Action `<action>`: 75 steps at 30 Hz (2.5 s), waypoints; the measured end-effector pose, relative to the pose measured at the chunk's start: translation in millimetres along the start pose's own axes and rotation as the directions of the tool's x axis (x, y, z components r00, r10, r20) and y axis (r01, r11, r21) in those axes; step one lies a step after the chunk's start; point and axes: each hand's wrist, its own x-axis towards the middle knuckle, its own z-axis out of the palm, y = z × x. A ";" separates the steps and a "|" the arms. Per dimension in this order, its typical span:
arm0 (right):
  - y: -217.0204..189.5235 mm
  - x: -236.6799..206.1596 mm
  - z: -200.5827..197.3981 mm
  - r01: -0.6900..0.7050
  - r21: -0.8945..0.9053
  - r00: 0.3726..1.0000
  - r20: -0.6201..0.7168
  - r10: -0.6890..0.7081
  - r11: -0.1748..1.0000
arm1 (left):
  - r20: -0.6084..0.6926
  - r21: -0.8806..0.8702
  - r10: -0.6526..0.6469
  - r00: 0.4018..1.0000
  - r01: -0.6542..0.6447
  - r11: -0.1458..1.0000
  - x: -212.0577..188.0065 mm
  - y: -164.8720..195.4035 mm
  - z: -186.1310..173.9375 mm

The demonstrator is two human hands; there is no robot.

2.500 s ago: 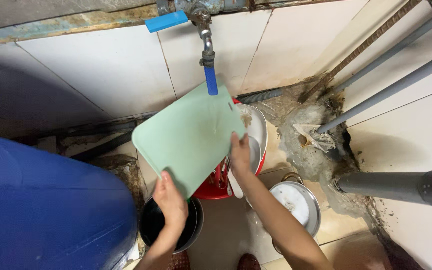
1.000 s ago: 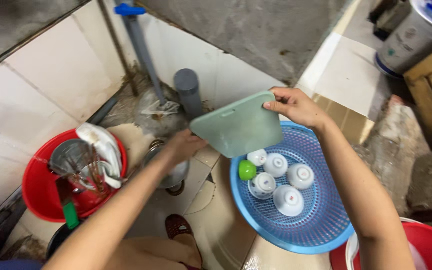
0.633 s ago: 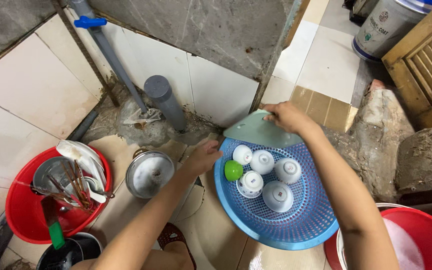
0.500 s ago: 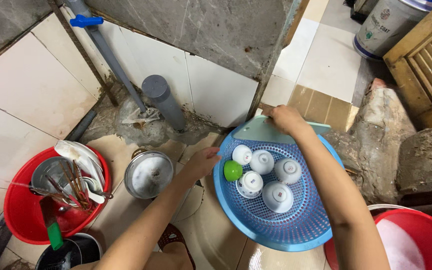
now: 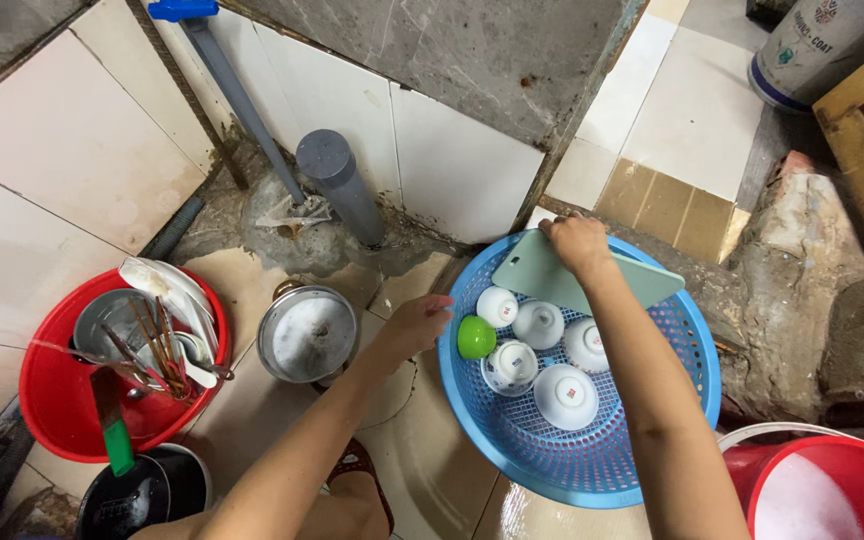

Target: The person washes a green cup, a light green cutting board, scissors, a white ladle, a metal ladle, a grater, and chopsticks under running water from a wall tap. Each item is rinsed and placed into a blue basket on the floor.

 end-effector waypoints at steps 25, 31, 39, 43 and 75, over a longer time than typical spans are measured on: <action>-226.3 81.5 -174.7 0.458 0.542 0.865 -0.089 -0.494 0.704 | -0.209 -0.149 0.240 0.948 -0.273 0.950 3.2 -14.4 -143.9; -369.4 159.8 -185.5 0.530 0.734 0.748 -0.169 -0.642 0.425 | -0.470 0.177 0.137 0.872 -0.059 0.982 -56.1 -46.9 -282.8; -620.1 261.4 -133.5 0.695 0.606 0.501 -0.022 -0.865 0.387 | -0.616 -0.203 -0.176 0.768 0.061 0.977 -103.7 -189.7 -464.8; -723.8 303.1 -57.4 0.775 0.460 0.391 0.191 -0.900 0.434 | -0.748 -0.119 -0.212 0.629 0.188 0.975 -73.5 -302.7 -534.8; -785.8 429.9 93.9 -0.327 0.928 0.762 0.370 -0.531 0.178 | -0.911 -0.284 -0.368 0.189 0.359 0.889 104.5 -450.5 -584.4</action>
